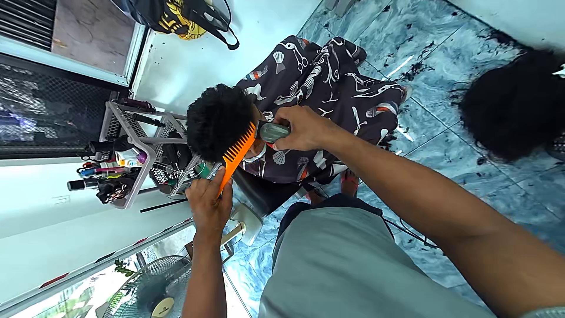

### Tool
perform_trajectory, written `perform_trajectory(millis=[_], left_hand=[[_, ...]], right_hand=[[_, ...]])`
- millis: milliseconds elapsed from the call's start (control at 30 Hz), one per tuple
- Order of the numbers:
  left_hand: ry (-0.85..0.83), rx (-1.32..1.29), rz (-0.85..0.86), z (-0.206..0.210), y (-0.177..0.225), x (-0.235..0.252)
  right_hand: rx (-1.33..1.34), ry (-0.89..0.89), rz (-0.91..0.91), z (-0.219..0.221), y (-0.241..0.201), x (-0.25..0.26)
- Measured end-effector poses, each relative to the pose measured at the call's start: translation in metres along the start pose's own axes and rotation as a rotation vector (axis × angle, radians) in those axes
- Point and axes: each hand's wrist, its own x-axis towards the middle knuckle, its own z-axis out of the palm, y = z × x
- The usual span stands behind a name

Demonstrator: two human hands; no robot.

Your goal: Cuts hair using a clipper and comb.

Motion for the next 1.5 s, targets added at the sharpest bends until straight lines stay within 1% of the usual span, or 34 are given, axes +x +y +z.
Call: perform_trajectory(millis=[200,333,600,667,733,767,800,867,900,933,967,1033,1067,1133,1267,1367,1500], left_hand=[[0.013,0.033,0.027,0.002,-0.004,-0.001],[0.032,0.041,0.031,0.004,-0.006,-0.001],[0.057,0.042,0.041,0.008,-0.009,-0.001],[-0.005,-0.02,0.056,0.007,-0.01,-0.004],[-0.16,-0.153,0.092,0.005,-0.01,-0.011],[-0.201,-0.237,0.092,0.007,-0.01,-0.017],[-0.183,-0.324,0.068,0.011,-0.008,-0.021],[-0.037,-0.442,-0.05,0.019,0.001,-0.023],[0.021,-0.45,-0.13,0.024,0.009,-0.018],[0.022,-0.432,-0.192,0.029,0.015,-0.012],[-0.026,-0.4,-0.217,0.033,0.021,-0.008],[-0.197,-0.283,-0.154,0.04,0.027,-0.006],[-0.237,-0.218,-0.103,0.045,0.027,-0.009],[-0.218,-0.126,-0.037,0.051,0.023,-0.015],[-0.098,-0.053,-0.007,0.045,0.011,-0.02],[-0.058,-0.017,0.006,0.04,0.004,-0.02],[-0.069,-0.021,-0.013,0.038,0.001,-0.021]], right_hand=[[0.056,0.028,-0.05,0.004,-0.011,-0.001],[0.011,0.012,-0.002,0.004,-0.014,-0.003],[0.162,0.064,-0.103,0.01,-0.014,-0.005],[0.31,0.06,-0.123,0.012,-0.01,-0.013],[0.658,0.079,-0.102,0.011,0.0,-0.03],[0.85,0.106,-0.065,0.01,0.007,-0.041],[0.978,0.139,-0.025,0.008,0.014,-0.049],[1.062,0.222,0.062,0.005,0.03,-0.062],[1.051,0.278,0.106,0.004,0.038,-0.065],[1.031,0.342,0.151,0.004,0.044,-0.066],[1.007,0.404,0.193,0.004,0.048,-0.067],[0.95,0.483,0.228,0.005,0.051,-0.069],[0.915,0.494,0.207,0.006,0.051,-0.069],[0.807,0.461,0.136,0.008,0.047,-0.066],[0.573,0.337,0.07,0.016,0.028,-0.056],[0.512,0.295,0.041,0.024,0.021,-0.051],[0.494,0.285,0.029,0.029,0.02,-0.048]])
